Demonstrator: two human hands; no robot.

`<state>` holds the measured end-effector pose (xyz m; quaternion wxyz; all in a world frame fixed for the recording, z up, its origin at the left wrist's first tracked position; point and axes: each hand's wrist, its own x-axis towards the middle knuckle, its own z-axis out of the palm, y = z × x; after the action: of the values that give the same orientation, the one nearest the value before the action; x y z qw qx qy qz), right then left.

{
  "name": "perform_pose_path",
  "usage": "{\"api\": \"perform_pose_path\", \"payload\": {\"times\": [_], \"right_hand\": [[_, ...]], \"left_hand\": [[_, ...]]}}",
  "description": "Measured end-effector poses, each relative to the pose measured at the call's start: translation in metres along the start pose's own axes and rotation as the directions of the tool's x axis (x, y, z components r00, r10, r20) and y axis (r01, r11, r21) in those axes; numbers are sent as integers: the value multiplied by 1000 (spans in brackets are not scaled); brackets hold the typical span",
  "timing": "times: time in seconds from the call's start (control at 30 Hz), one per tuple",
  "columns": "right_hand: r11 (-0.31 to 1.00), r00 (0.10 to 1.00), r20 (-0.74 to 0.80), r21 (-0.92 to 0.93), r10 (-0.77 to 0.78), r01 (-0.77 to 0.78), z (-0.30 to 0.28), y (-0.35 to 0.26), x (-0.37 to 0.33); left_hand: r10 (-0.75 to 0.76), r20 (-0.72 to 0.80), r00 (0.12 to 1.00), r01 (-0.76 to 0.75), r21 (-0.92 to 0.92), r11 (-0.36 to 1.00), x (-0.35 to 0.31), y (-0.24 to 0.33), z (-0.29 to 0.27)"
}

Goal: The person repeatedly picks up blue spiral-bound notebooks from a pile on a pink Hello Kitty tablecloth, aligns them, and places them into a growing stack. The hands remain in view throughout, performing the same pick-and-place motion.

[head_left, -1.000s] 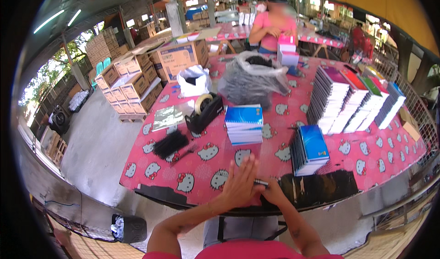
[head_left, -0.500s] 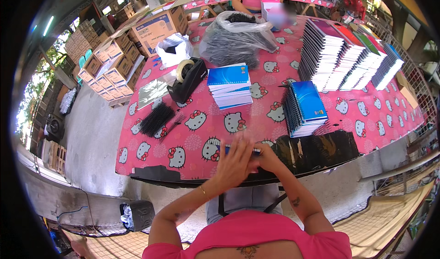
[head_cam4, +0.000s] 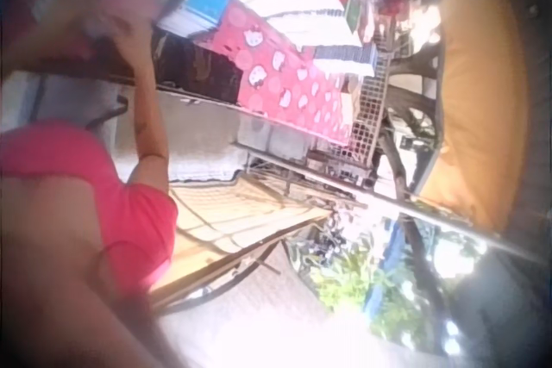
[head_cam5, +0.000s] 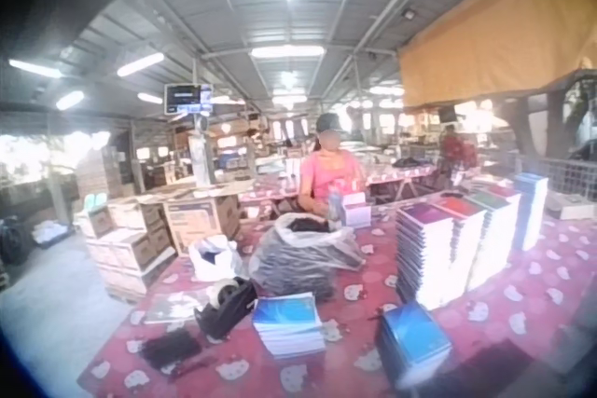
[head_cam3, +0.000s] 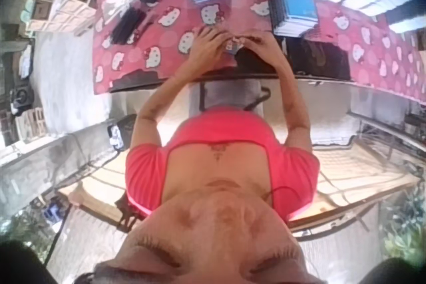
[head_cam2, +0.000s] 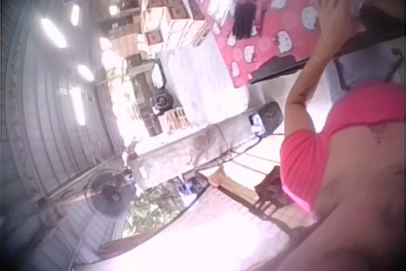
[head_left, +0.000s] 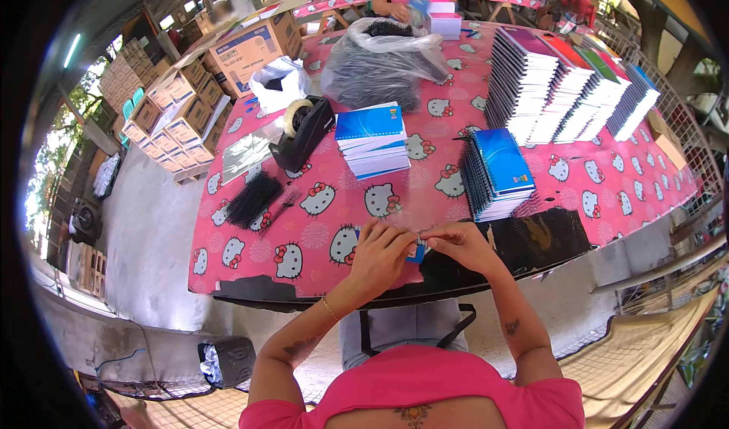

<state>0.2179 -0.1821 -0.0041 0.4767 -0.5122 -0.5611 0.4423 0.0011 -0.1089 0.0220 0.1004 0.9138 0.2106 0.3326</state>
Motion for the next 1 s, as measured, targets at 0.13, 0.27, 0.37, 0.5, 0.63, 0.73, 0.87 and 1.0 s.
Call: {"api": "perform_pose_path", "payload": {"times": [0.13,0.27,0.37,0.5,0.63,0.73,0.87,1.0], "right_hand": [[1000,1000,16,-12,7,-7,-2,1,5],[998,997,40,-15,-61,62,0,-8,5],[992,992,57,-60,-111,114,-1,-2,7],[973,979,-16,-116,-203,200,7,-5,5],[899,947,-202,-411,-248,148,29,-19,2],[825,890,-352,-563,-289,45,36,-29,-4],[876,751,-489,-413,-443,248,39,-95,-23],[953,849,-507,156,-147,259,-12,-106,-23]], "left_hand": [[12,-34,999,-12,-17,1000,0,-4,4],[-12,-9,1000,12,-13,1000,-1,-2,0],[-2,13,1000,2,2,1000,-1,-3,-5],[-1,37,999,2,-6,1000,-1,0,-10],[13,94,996,-15,26,1000,0,6,-14],[-12,124,992,11,9,1000,8,5,-15],[-384,140,913,389,-583,713,66,49,-45],[168,-219,961,-226,-276,934,148,40,-21]]}}
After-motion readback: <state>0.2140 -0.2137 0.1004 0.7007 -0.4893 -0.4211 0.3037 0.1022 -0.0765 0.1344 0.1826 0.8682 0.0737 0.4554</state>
